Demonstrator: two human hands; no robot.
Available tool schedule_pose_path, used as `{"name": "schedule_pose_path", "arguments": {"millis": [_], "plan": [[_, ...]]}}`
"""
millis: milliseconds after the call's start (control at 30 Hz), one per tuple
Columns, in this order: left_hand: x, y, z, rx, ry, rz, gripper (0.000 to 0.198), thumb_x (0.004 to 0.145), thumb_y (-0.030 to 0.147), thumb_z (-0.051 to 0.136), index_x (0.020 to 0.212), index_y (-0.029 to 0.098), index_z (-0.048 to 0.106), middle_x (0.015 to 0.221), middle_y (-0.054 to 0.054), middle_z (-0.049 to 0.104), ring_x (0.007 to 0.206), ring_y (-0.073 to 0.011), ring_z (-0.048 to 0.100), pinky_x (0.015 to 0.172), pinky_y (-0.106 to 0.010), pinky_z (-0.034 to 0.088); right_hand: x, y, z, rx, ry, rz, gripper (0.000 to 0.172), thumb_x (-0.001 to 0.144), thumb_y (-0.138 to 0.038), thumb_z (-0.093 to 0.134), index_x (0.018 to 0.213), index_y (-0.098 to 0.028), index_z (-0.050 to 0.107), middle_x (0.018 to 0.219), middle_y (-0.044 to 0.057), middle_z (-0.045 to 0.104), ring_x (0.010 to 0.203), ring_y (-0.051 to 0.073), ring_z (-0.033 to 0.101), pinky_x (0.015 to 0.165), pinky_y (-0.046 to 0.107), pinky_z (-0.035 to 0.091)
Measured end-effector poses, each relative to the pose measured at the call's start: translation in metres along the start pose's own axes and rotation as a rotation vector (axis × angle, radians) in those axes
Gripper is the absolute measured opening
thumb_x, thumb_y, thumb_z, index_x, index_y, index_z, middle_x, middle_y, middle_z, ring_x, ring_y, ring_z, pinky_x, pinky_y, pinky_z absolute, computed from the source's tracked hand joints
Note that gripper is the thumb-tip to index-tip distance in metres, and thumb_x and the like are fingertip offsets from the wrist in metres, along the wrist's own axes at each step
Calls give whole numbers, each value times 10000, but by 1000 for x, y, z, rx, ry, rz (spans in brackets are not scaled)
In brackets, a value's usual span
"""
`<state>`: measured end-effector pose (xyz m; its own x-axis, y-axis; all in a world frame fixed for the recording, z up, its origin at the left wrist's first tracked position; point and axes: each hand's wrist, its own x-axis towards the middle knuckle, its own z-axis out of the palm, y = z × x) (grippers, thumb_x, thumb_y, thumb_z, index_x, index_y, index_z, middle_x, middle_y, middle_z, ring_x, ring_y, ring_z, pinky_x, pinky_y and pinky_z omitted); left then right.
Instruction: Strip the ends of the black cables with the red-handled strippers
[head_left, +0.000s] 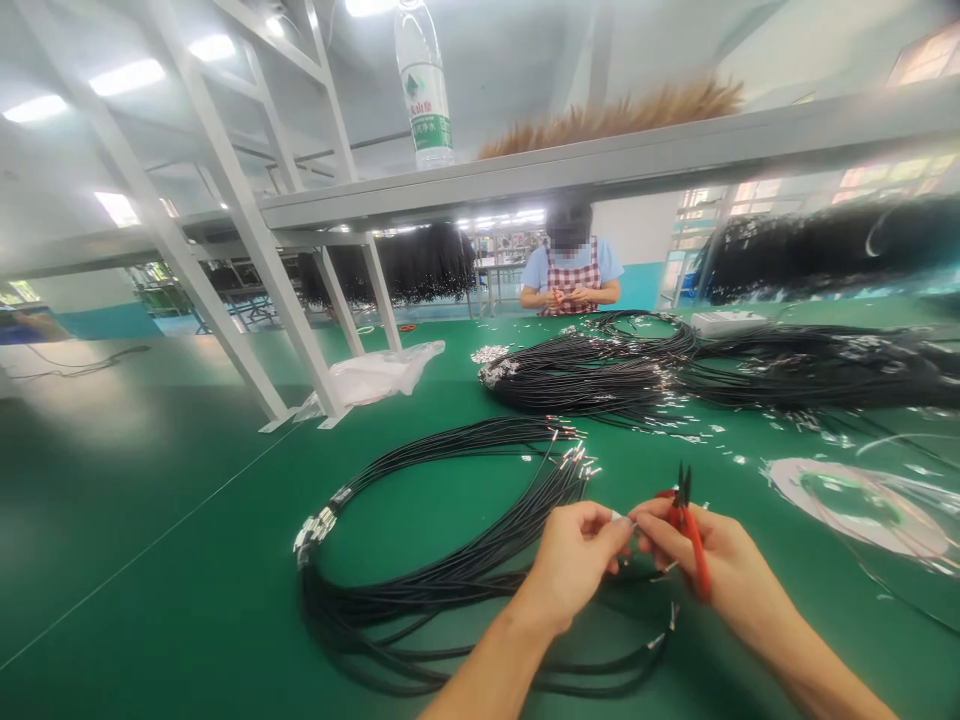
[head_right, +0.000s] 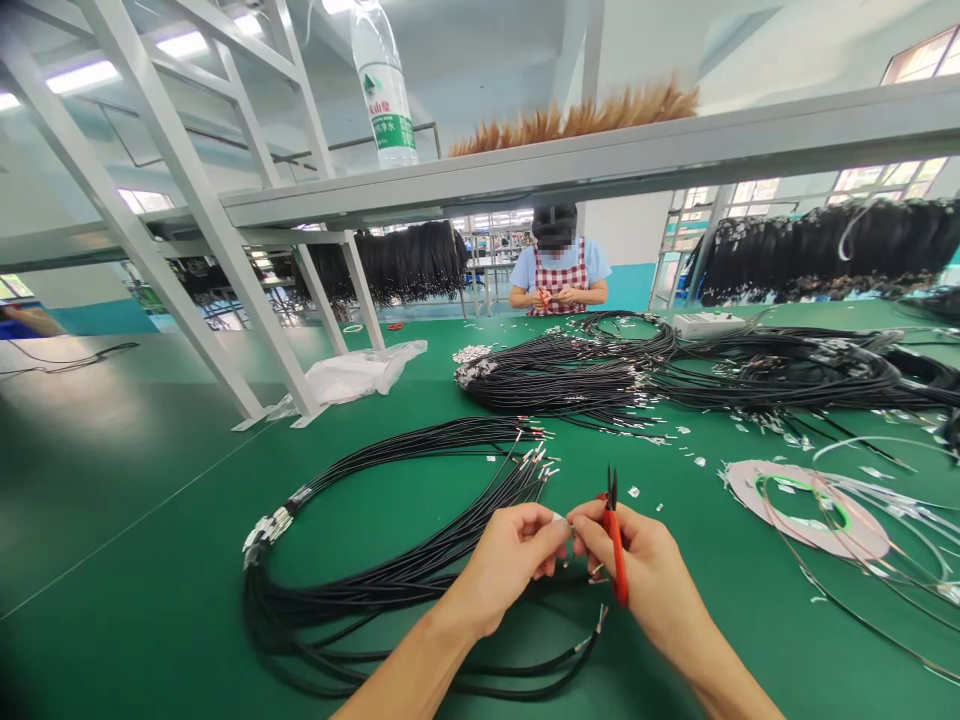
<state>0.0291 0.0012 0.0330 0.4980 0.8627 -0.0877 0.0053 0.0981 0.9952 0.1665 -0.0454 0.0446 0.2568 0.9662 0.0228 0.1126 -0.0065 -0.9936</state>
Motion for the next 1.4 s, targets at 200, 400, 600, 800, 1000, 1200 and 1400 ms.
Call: {"name": "schedule_pose_path", "arguments": {"millis": [200,400,600,800,1000,1200,1400], "plan": [[-5,-3,4,297,62,236,92,794,220,549,724,165,568,649,17,540,597,-103,444,562,-226,346,1,2,1,34,12,18,402,577,-586,708,623,-194,632,531,-12,564,476,132,499,455,246,456],[-7,-2,2,316,86,252,131,742,123,590,859,179,575,759,1,578,695,-122,519,651,-235,420,2,-1,2,39,60,101,464,508,-644,700,591,-193,628,495,-13,555,433,129,491,436,260,454],[-4,0,-1,138,30,173,135,827,281,540,877,161,574,743,1,573,613,-102,526,588,-223,422,2,0,4,36,48,100,451,552,-631,686,591,-187,616,494,-20,556,419,111,469,422,241,424],[-5,-2,1,275,95,207,46,748,157,565,750,159,611,647,17,562,589,-99,481,554,-212,370,5,5,5,57,40,96,462,548,-640,688,590,-185,617,484,-32,533,421,105,455,431,239,425],[-3,-4,1,227,79,88,133,781,222,517,691,145,577,567,7,558,482,-95,460,484,-220,342,5,6,6,88,3,64,465,567,-640,695,584,-182,614,489,-21,547,435,115,469,429,237,402],[-2,0,-5,120,-37,44,149,779,265,536,740,128,580,585,-3,567,482,-80,428,485,-212,312,4,8,9,148,16,33,451,598,-616,706,630,-172,632,523,-13,576,417,105,464,406,225,346],[-2,-2,-4,144,47,65,111,751,231,552,702,132,563,584,15,530,484,-75,416,478,-215,305,6,15,6,102,37,27,462,609,-622,698,640,-168,622,540,-8,584,434,114,471,415,230,364]]}}
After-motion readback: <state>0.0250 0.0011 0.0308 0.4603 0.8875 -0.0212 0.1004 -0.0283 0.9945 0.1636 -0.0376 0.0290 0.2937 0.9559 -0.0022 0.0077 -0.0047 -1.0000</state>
